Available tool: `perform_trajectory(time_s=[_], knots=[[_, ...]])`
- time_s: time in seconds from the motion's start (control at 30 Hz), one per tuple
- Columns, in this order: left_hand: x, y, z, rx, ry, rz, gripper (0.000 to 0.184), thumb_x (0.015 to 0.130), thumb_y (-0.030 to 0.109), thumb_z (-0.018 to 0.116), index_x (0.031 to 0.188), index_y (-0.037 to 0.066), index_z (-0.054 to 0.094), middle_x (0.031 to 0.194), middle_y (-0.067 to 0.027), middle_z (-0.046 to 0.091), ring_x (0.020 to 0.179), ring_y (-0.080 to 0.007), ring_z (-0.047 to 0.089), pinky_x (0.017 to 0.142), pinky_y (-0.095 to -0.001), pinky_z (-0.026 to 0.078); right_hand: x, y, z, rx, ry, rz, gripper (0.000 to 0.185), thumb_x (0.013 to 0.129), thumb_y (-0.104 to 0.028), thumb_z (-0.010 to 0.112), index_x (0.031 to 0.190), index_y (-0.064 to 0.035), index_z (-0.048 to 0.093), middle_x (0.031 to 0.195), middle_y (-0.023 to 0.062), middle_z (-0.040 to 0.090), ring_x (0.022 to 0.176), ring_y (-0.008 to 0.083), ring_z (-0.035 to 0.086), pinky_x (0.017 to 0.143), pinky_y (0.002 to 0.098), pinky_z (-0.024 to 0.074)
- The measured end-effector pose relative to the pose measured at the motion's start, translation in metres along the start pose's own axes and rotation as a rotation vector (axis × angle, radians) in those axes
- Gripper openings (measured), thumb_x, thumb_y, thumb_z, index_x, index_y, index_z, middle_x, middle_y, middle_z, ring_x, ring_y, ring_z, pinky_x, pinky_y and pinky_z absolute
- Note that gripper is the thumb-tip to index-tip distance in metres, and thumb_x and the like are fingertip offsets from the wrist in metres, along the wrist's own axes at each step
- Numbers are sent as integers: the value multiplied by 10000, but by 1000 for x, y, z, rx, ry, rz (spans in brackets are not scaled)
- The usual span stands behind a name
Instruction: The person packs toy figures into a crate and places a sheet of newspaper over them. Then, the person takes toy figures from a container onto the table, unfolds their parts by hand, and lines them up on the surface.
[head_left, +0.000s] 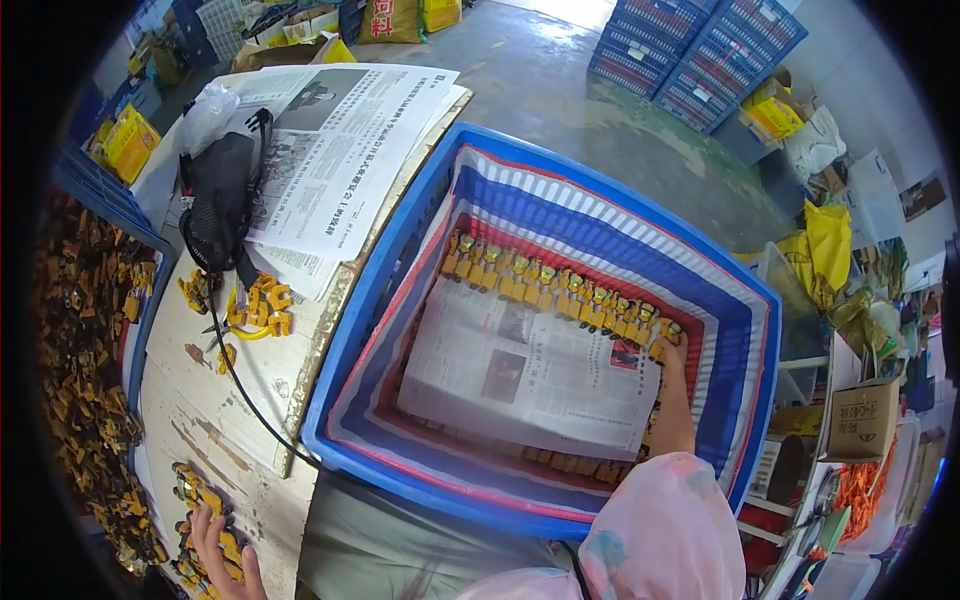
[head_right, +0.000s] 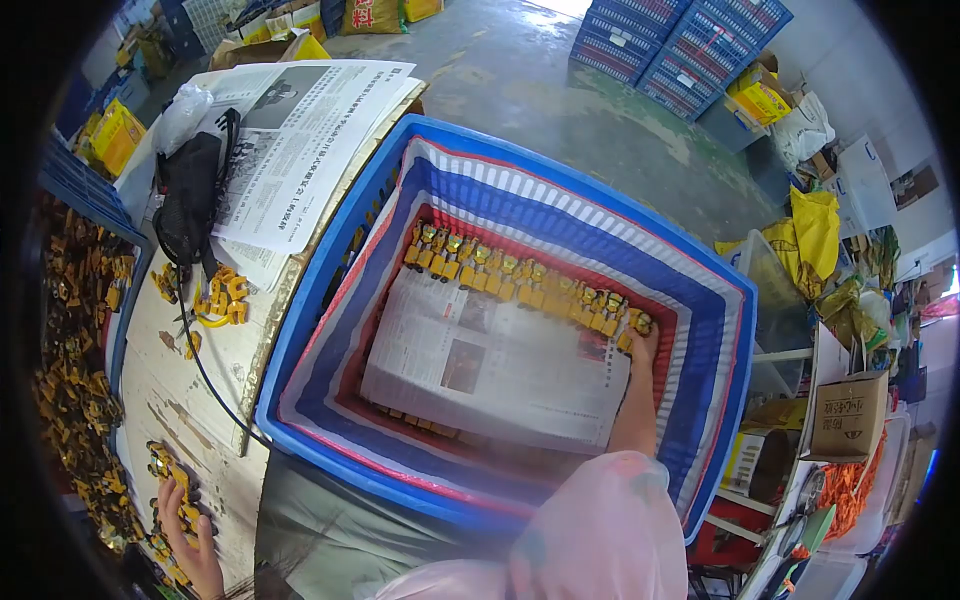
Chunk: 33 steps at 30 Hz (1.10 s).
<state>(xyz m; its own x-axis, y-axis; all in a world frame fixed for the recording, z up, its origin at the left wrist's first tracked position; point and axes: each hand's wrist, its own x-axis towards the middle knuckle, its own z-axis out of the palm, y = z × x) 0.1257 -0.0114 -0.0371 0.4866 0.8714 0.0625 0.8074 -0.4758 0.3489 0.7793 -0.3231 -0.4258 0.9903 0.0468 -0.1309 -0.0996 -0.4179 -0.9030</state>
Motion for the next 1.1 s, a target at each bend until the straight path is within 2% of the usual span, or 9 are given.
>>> perform_trajectory(time_s=[0.27,0.47,0.67,0.73,0.77,0.83,0.87,0.9,1.1], knots=[[-13,-4,-2,62,18,-6,412,882,237,545,1241,56,460,1305,-150,408,1233,-325,339,1002,-461,289,-32,-24,42,-826,317,-392,537,833,-299,551,1297,-82,390,1308,173,400,1197,347,367,983,437,295],[-28,-11,-3,106,7,-80,409,873,229,560,1224,39,472,1291,-163,417,1223,-330,345,987,-452,300,-65,-51,83,-1169,-132,-375,485,910,-437,319,1356,-246,323,1450,68,208,1340,301,133,1048,553,82],[-47,-29,5,19,43,-122,405,811,151,543,1188,22,472,1298,-157,409,1236,-326,331,1020,-419,234,-66,-67,81,-1103,-170,-372,446,916,-389,336,1312,-193,393,1381,106,332,1286,326,252,1030,536,180],[-60,-32,7,7,119,-200,441,726,57,568,1158,32,486,1306,-138,407,1256,-332,306,1043,-413,199,-69,-106,97,-1180,-16,-690,409,893,-307,399,1237,-96,463,1289,141,437,1204,334,362,1010,470,252],[-65,-39,4,-6,119,-235,492,679,156,664,1136,53,513,1295,-150,411,1253,-362,299,1038,-482,166,-78,-139,109,-1144,-94,-571,343,858,-223,452,1137,-38,529,1158,169,529,1096,339,452,970,426,311],[-68,-33,-8,-63,229,-274,448,664,92,639,1099,46,539,1242,-130,465,1247,-339,320,1041,-454,188,-81,-144,141,-1071,202,-1208,292,827,-122,509,1103,-37,550,1107,180,553,1066,361,466,960,437,323],[-74,-40,-10,-85,272,-260,430,679,111,656,1092,63,547,1236,-121,466,1237,-329,334,1039,-453,195,-114,-204,155,-807,-53,-900,318,839,-107,508,1147,-28,525,1170,183,516,1145,372,405,994,459,278],[-80,-45,-13,-87,331,-280,400,708,141,667,1087,82,554,1239,-115,461,1232,-322,342,1036,-456,203,-115,-200,172,-359,-68,-1245,343,887,-174,466,1196,-26,488,1246,173,467,1228,362,323,1028,469,224],[-114,-106,-37,-34,655,-341,361,780,214,617,1098,68,529,1221,-136,457,1180,-329,382,996,-422,264,-403,-409,184,188,-855,-1571,293,912,-180,408,1120,-6,517,1241,152,480,1263,327,299,1031,446,210]])
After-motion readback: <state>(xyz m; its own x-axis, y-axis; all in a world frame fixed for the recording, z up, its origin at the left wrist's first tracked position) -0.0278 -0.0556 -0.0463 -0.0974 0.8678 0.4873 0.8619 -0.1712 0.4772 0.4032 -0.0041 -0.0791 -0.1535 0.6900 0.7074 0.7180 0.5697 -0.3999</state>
